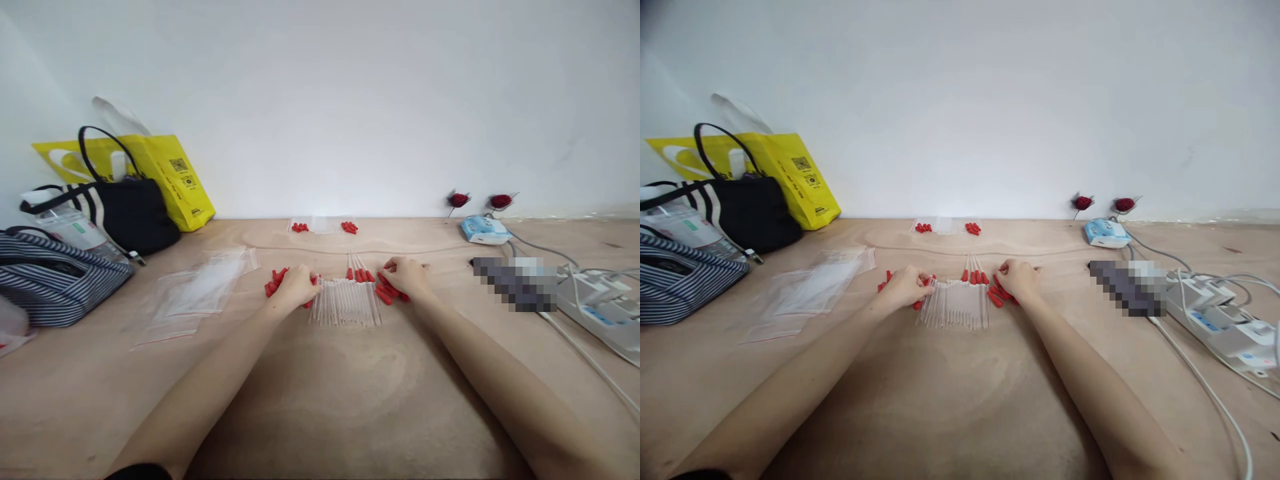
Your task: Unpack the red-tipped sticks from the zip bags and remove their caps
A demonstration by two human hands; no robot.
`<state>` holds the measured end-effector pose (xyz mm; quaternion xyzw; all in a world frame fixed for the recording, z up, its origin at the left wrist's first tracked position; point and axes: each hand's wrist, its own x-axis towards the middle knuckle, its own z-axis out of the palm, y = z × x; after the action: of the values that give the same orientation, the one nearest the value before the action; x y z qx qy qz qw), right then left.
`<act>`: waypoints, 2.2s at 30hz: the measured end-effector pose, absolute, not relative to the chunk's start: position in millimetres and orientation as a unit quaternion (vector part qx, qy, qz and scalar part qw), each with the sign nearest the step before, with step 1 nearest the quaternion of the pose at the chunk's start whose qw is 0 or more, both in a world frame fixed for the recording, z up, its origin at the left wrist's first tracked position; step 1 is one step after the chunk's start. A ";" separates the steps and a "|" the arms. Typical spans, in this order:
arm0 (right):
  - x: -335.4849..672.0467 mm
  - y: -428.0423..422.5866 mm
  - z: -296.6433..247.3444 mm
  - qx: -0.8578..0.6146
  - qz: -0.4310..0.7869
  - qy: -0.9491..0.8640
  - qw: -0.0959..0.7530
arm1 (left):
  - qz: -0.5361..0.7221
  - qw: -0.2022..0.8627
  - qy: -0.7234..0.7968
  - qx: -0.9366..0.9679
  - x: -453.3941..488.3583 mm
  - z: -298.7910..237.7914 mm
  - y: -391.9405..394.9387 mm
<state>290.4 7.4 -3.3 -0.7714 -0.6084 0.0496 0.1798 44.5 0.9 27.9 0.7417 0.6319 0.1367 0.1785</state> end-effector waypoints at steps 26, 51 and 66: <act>250.1 18.6 6.3 -0.771 0.051 -0.631 0.067 | 0.170 -0.034 0.561 0.810 27.7 13.0 -6.9; 242.2 -81.6 -21.0 -0.348 -0.205 -0.829 0.388 | 0.316 -0.168 0.282 0.890 36.5 -8.1 -62.3; 239.6 -79.0 -21.5 -0.357 -0.212 -0.828 0.375 | 0.342 -0.142 0.221 0.902 41.2 -16.9 -56.6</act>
<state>239.6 -79.0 -21.5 -0.3574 -0.8285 -0.2123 0.3753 41.2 -56.6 -16.9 0.9023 0.2210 0.3417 -0.1422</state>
